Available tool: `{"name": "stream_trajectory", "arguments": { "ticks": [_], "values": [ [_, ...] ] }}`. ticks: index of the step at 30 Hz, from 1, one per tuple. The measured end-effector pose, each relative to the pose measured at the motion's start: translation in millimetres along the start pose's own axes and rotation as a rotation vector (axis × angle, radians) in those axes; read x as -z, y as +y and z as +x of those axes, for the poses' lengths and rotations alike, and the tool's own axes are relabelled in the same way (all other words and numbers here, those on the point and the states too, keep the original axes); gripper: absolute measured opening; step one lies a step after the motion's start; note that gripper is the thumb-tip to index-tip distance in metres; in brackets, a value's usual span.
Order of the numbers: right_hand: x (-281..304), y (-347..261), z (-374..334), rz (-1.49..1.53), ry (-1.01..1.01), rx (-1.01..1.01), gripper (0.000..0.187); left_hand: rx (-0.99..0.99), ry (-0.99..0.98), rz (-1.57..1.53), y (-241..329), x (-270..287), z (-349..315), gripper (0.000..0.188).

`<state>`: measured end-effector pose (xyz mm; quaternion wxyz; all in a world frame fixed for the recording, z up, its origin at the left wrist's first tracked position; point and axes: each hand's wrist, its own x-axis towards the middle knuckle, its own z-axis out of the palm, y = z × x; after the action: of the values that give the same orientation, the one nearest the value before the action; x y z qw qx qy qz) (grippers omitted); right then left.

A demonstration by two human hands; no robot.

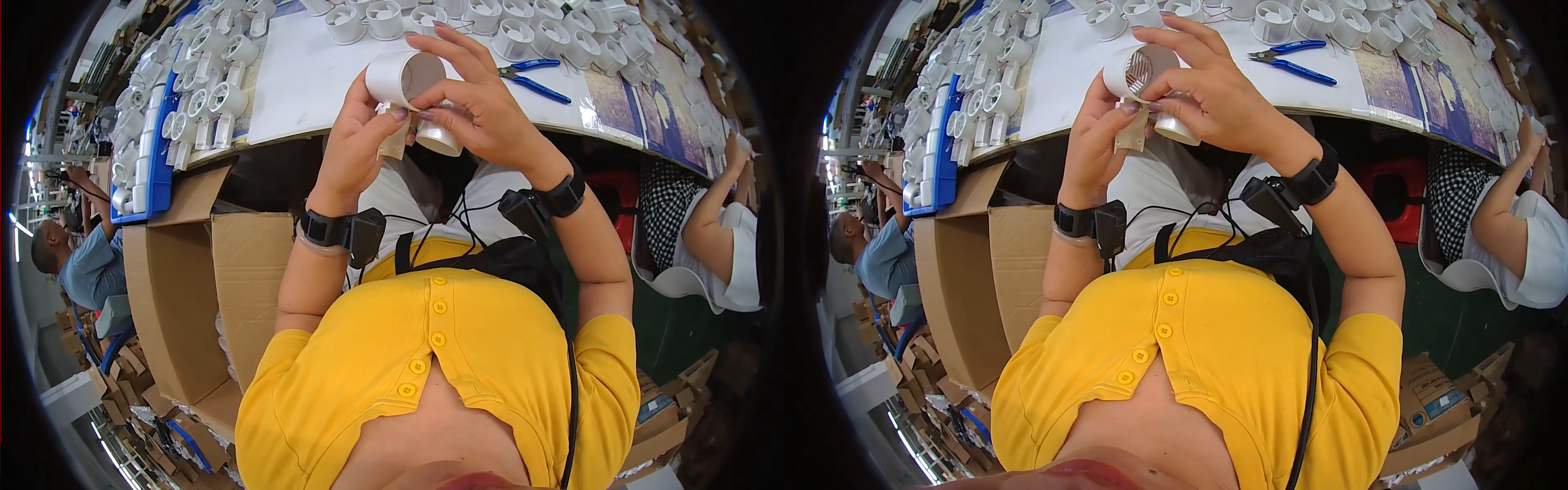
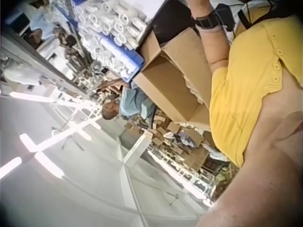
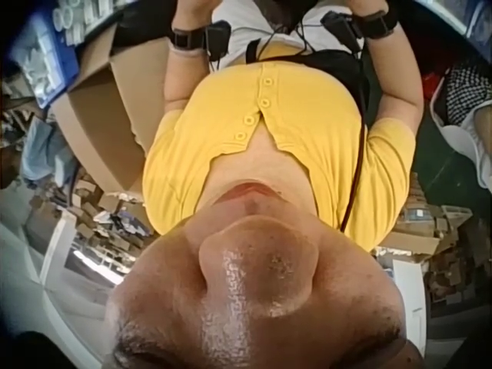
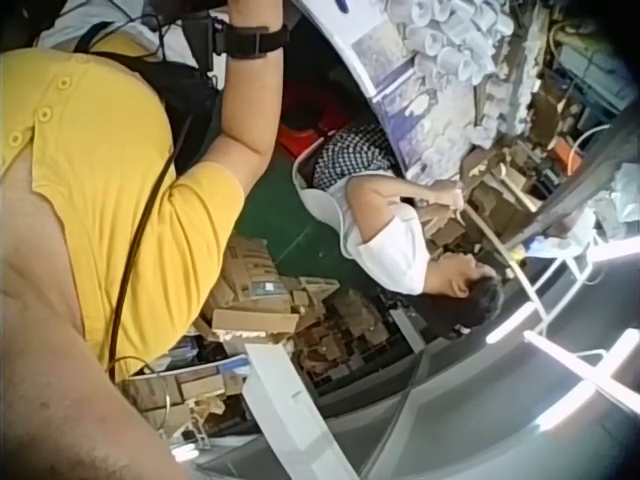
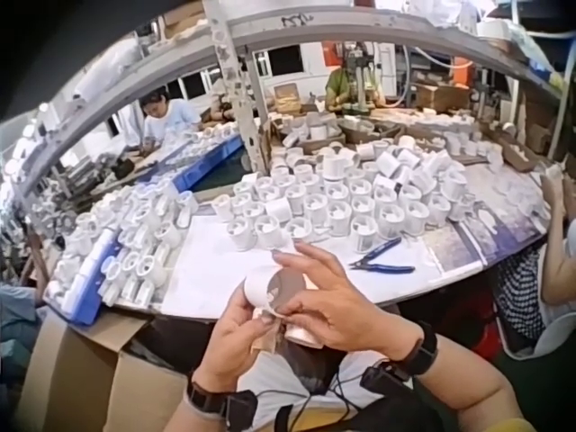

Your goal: The person picks up a white plastic housing and a fan component, then threads the wires through the housing and fits the two pieces together. After tucking the wires into place, they place the assembled unit into a cardboard box.

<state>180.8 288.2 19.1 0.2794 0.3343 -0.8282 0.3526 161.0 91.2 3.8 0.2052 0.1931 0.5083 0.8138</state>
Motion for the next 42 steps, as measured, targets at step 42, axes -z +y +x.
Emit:
{"name": "stream_trajectory", "arguments": {
  "ticks": [42],
  "values": [
    [22.1,3.9,53.6,0.103,-0.508,-0.267,0.049,0.326,-0.124,-0.124,-13.3,42.9,28.8,0.045]
  ]
}}
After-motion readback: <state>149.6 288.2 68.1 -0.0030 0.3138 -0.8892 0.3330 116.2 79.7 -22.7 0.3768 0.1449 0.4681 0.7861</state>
